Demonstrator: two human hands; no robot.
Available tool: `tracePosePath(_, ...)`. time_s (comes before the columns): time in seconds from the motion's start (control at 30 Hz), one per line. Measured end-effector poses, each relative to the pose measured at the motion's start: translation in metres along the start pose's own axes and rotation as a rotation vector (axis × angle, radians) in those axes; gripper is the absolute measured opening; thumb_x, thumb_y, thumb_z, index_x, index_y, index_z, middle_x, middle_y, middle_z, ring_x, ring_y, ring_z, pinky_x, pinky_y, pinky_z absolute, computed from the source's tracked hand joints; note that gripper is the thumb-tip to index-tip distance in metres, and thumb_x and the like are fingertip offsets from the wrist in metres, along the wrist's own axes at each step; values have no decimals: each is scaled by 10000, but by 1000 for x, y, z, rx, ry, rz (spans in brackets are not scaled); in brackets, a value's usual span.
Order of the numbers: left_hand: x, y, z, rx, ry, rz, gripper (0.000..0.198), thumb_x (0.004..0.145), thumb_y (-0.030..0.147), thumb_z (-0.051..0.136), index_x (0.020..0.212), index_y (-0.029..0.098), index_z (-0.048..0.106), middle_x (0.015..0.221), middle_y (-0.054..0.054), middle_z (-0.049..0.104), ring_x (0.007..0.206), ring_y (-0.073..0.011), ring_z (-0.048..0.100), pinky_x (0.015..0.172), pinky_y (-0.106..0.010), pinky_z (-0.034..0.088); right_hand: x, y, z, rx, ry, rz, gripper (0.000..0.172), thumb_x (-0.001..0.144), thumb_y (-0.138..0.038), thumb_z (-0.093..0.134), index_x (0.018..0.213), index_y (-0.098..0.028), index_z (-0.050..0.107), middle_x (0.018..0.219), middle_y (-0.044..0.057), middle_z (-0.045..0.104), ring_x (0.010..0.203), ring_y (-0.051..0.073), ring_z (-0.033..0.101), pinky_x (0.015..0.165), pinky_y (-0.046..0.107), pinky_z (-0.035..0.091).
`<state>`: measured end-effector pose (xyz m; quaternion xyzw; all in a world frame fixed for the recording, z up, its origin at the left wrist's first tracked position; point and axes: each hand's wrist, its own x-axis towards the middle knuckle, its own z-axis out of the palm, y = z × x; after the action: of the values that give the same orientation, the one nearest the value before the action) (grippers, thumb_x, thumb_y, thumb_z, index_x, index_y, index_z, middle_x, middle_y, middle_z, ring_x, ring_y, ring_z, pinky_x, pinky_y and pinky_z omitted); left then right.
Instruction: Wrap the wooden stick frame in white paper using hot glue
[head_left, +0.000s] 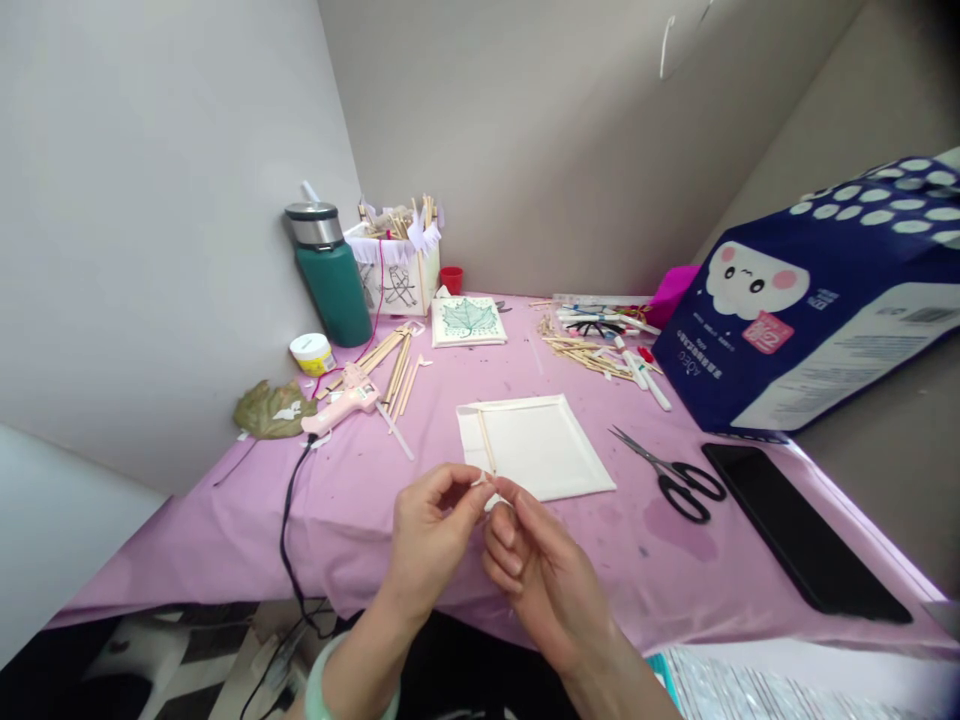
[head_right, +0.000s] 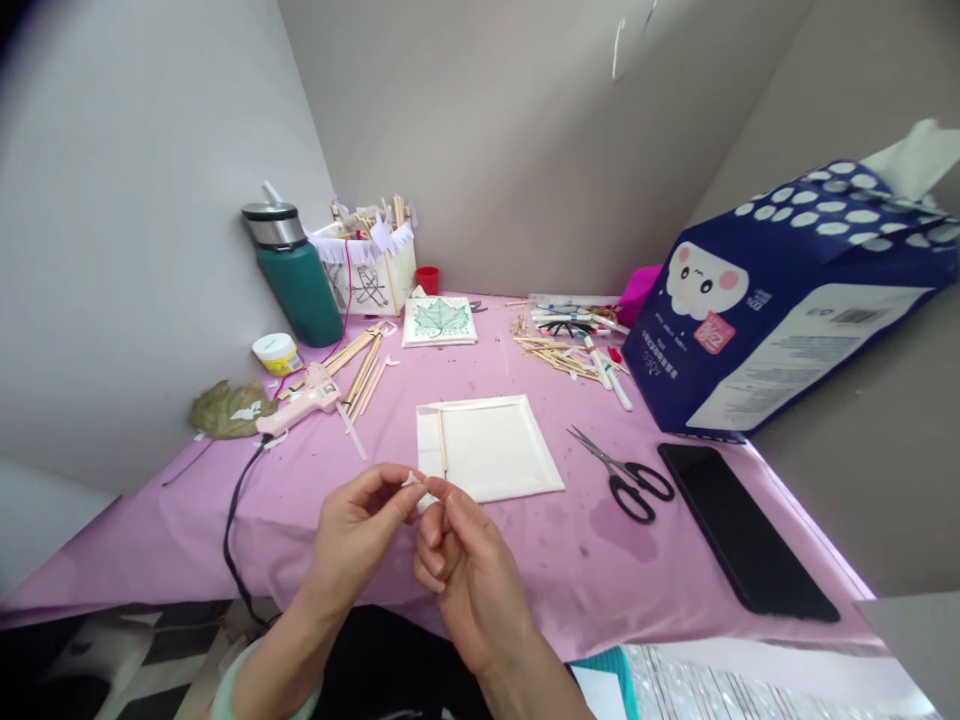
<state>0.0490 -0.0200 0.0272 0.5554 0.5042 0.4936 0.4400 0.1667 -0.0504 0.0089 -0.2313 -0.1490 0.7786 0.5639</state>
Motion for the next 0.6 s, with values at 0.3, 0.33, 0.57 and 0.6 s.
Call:
tracePosePath(0.3,-7,-3,1,296,-62,286,89,868,191,521,793,175,566,721,0,568,660,-117,533,638,-239,416,1,4,-3,26,-6,-1,171,907,-336,552,887,-172,595,564,-58,440,428,38,328,392,166,214)
tracePosePath(0.33,-8,-3,2,305,-78,303,90,875,185,509,798,178,555,722,1,557,658,-117,526,635,-241,410,1,4,-4,49,-4,12,177,906,-342,554,862,-174,588,547,-63,429,414,37,313,383,163,212)
tracePosePath(0.57,-12,-1,1,237,-222,361,91,902,173,450,834,187,508,772,-16,548,714,-132,522,669,-251,413,0,4,-9,323,-57,188,164,848,-262,645,774,-144,556,512,-106,341,361,2,174,318,118,157)
tracePosePath(0.6,-13,0,1,225,-242,365,86,902,167,447,841,188,504,787,-19,552,732,-134,526,682,-253,417,0,4,-10,334,-59,193,153,850,-256,643,781,-146,561,498,-112,327,354,3,164,314,118,148)
